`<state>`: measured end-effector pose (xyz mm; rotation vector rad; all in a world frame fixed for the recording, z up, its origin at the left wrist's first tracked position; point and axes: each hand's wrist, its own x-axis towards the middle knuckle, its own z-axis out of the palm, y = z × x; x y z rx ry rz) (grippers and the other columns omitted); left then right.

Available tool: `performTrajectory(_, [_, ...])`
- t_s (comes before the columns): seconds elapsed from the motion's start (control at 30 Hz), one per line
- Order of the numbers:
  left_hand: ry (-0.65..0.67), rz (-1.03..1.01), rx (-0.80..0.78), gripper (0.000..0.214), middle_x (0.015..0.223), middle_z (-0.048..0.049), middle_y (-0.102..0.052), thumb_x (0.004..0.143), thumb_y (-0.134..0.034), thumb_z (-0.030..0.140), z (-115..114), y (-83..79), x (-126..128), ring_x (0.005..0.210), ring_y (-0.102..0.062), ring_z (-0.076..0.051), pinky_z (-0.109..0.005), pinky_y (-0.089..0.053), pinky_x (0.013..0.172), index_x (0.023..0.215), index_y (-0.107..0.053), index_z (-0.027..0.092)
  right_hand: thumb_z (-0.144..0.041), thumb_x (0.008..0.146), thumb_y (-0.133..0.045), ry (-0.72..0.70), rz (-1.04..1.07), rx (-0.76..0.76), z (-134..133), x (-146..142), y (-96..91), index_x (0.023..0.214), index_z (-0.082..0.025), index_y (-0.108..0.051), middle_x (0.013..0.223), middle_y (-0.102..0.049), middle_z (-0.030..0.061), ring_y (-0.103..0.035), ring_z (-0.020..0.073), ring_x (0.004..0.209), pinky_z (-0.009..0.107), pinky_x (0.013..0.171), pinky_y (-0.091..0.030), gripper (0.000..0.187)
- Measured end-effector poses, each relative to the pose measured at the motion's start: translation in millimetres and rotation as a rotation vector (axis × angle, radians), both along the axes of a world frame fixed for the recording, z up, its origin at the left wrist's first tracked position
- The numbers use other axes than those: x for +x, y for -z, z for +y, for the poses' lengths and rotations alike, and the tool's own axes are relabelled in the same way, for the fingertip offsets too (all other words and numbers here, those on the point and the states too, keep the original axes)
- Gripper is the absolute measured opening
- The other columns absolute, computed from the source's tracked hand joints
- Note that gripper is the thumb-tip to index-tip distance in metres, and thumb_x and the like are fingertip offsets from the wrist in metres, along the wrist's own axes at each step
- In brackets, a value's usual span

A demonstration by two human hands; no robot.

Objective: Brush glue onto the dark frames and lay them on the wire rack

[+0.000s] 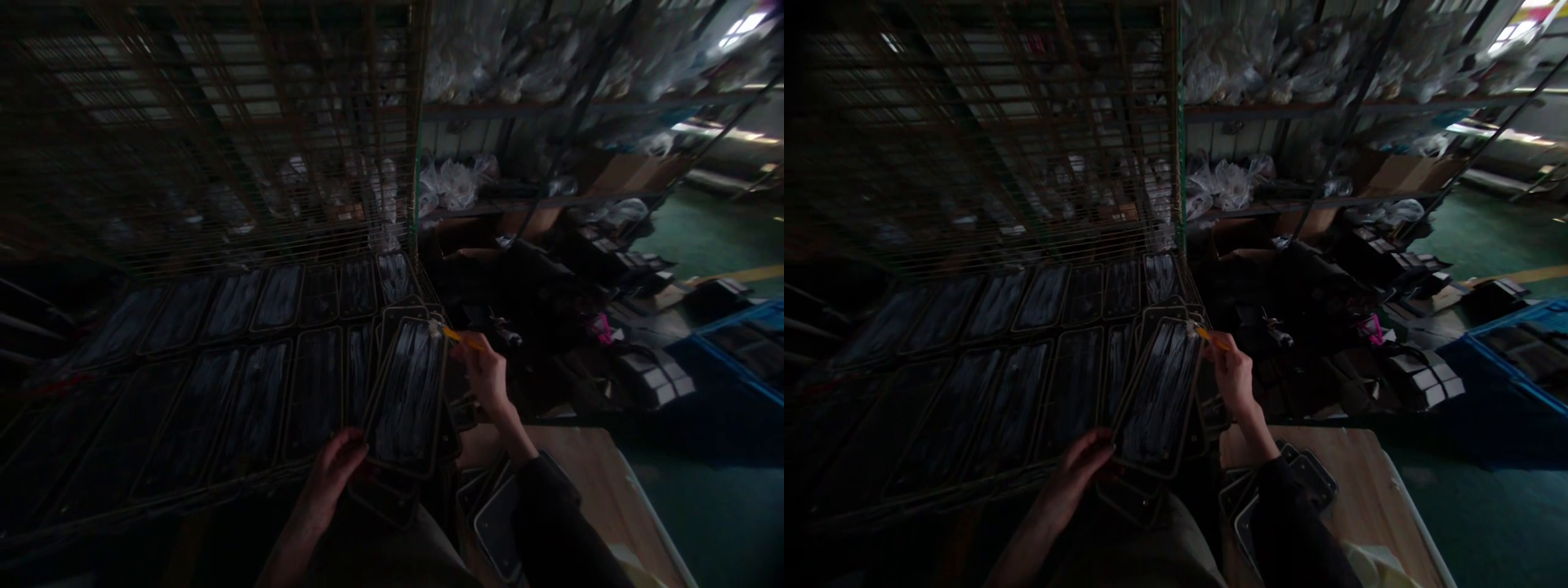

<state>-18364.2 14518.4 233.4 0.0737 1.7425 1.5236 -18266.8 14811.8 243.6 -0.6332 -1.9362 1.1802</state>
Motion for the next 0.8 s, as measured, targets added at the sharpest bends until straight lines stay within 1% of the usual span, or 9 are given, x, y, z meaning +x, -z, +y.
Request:
performTrajectory(0.17, [0.016,0.005,0.004,0.045,0.089,-0.0024,-0.067,0.071,-0.075,0.042,-0.7,-0.9,1.8,0.071,-0.069,-0.02,-0.03,-0.056,0.064,0.104,-0.057,0.019,-0.038,0.097,-0.043,-0.136,-0.033,0.041,-9.3,-10.0,4.9,0.113,-0.02,-0.056,0.083,-0.07,0.0046,-0.069,0.0185,0.077,0.029,0.072,-0.055,0.028])
performTrajectory(0.27, [0.042,-0.002,0.015,0.041,0.088,-0.0023,-0.066,0.072,-0.073,0.041,1.0,-1.5,2.2,0.07,-0.069,-0.02,-0.031,-0.057,0.063,0.101,-0.056,0.019,-0.038,0.097,-0.042,-0.125,-0.059,0.038,-12.7,-12.9,6.8,0.112,-0.02,-0.056,0.08,-0.069,0.0038,-0.068,0.0178,0.074,0.029,0.071,-0.053,0.027])
performTrajectory(0.33, [0.018,-0.007,0.024,0.042,0.085,-0.0012,-0.066,0.07,-0.075,0.041,2.9,-2.0,2.2,0.068,-0.069,-0.02,-0.031,-0.057,0.061,0.101,-0.057,0.019,-0.038,0.097,-0.042,-0.158,-0.077,0.018,-19.6,-8.6,5.2,0.112,-0.02,-0.056,0.079,-0.068,0.0029,-0.068,0.0169,0.072,0.027,0.07,-0.053,0.027])
performTrajectory(0.43, [-0.035,-0.021,0.029,0.043,0.081,0.0011,-0.064,0.065,-0.078,0.039,6.2,-3.1,2.0,0.064,-0.069,-0.018,-0.029,-0.056,0.058,0.098,-0.058,0.019,-0.037,0.098,-0.042,-0.273,-0.138,-0.006,-44.4,9.3,0.1,0.113,-0.022,-0.056,0.079,-0.067,0.0021,-0.067,0.0163,0.072,0.026,0.069,-0.052,0.025])
performTrajectory(0.5, [-0.032,-0.031,0.038,0.041,0.078,0.0019,-0.064,0.064,-0.078,0.038,7.9,-3.5,1.6,0.062,-0.068,-0.018,-0.029,-0.056,0.056,0.094,-0.057,0.018,-0.037,0.098,-0.042,-0.347,-0.158,-0.045,-67.6,26.3,-3.9,0.111,-0.023,-0.056,0.078,-0.067,0.0017,-0.066,0.016,0.07,0.025,0.067,-0.052,0.024])
performTrajectory(0.6, [-0.003,-0.062,0.047,0.042,0.076,0.0009,-0.066,0.065,-0.077,0.04,8.9,-2.2,0.5,0.06,-0.069,-0.018,-0.028,-0.056,0.054,0.093,-0.055,0.018,-0.037,0.098,-0.042,-0.435,-0.158,-0.175,-99.0,51.9,-10.9,0.109,-0.024,-0.057,0.074,-0.065,0.0004,-0.064,0.0151,0.066,0.025,0.064,-0.051,0.022])
performTrajectory(0.67, [0.011,-0.094,0.048,0.044,0.075,0.0001,-0.067,0.065,-0.077,0.041,9.0,-1.6,-0.1,0.059,-0.069,-0.019,-0.028,-0.055,0.055,0.094,-0.053,0.018,-0.037,0.097,-0.045,-0.442,-0.124,-0.329,-110.4,64.4,-16.3,0.106,-0.023,-0.057,0.072,-0.065,-0.0002,-0.063,0.0148,0.064,0.024,0.062,-0.052,0.022])
performTrajectory(0.73, [0.024,-0.118,0.059,0.045,0.075,0.0002,-0.068,0.064,-0.077,0.04,9.1,-2.6,-0.3,0.059,-0.07,-0.019,-0.028,-0.055,0.055,0.094,-0.051,0.018,-0.038,0.095,-0.049,-0.365,-0.007,-0.517,-111.9,71.4,-20.7,0.103,-0.022,-0.057,0.07,-0.064,-0.0007,-0.063,0.0148,0.062,0.025,0.061,-0.053,0.02])
performTrajectory(0.8, [0.031,-0.123,0.074,0.044,0.077,0.0006,-0.068,0.066,-0.076,0.038,9.4,-5.8,-0.2,0.06,-0.07,-0.019,-0.026,-0.053,0.053,0.095,-0.05,0.019,-0.039,0.094,-0.052,-0.244,0.156,-0.698,-105.8,73.8,-22.4,0.102,-0.022,-0.055,0.067,-0.063,-0.0016,-0.062,0.0145,0.058,0.025,0.058,-0.054,0.019])
